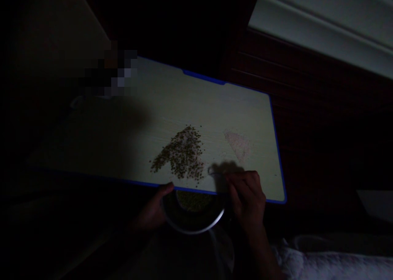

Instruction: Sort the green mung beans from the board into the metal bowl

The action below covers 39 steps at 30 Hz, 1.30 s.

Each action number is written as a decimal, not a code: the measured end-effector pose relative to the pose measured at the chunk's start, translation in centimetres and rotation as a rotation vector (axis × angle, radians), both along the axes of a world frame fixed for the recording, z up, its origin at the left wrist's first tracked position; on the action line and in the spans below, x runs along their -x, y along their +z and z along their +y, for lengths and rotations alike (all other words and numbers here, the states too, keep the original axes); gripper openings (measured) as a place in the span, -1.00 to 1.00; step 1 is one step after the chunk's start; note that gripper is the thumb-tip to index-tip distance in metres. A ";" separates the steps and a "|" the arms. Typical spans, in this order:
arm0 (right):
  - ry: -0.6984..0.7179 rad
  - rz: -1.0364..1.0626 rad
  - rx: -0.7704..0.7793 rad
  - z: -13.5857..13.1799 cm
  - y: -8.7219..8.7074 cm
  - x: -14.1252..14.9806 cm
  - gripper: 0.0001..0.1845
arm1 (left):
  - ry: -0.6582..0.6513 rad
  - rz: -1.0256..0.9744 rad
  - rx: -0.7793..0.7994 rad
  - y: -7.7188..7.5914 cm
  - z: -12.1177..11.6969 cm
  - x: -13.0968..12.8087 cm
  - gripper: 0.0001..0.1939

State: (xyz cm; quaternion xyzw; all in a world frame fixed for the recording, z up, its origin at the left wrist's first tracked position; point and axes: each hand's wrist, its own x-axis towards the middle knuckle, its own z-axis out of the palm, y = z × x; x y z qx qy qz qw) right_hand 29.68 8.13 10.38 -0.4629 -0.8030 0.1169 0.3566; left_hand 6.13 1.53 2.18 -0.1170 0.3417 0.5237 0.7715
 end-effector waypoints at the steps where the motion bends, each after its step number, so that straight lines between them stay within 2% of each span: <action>1: 0.009 0.005 0.009 0.0 0.1 0.1 -0.78 | -0.002 0.001 0.001 -0.1 0.0 0.0 -0.52; 5: 0.130 0.010 0.051 -0.3 0.4 1.1 -0.75 | -0.027 -0.004 -0.011 -0.1 0.0 0.0 -0.54; 8: 0.169 -0.004 0.051 -0.3 0.3 1.6 -0.72 | -0.054 -0.014 -0.022 0.1 0.0 0.0 -0.57; 13: 0.161 -0.017 0.059 -0.3 0.3 1.4 -0.76 | -0.048 -0.010 -0.019 0.3 -0.1 0.1 -0.66; 19: 0.146 -0.007 0.090 -0.7 0.6 1.1 -0.79 | -0.052 -0.004 0.005 0.3 -0.1 0.2 -0.56; 24: 0.158 -0.002 0.084 -0.6 0.3 1.3 -0.77 | -0.060 0.000 0.003 0.3 0.0 0.2 -0.56; 33: 0.250 -0.002 0.094 -0.4 0.3 1.2 -0.71 | -0.089 0.012 0.007 0.7 0.0 0.3 -0.78; 39: 0.183 0.004 0.093 -0.7 0.0 1.4 -0.75 | -0.073 0.023 0.015 1.2 0.3 0.2 -0.80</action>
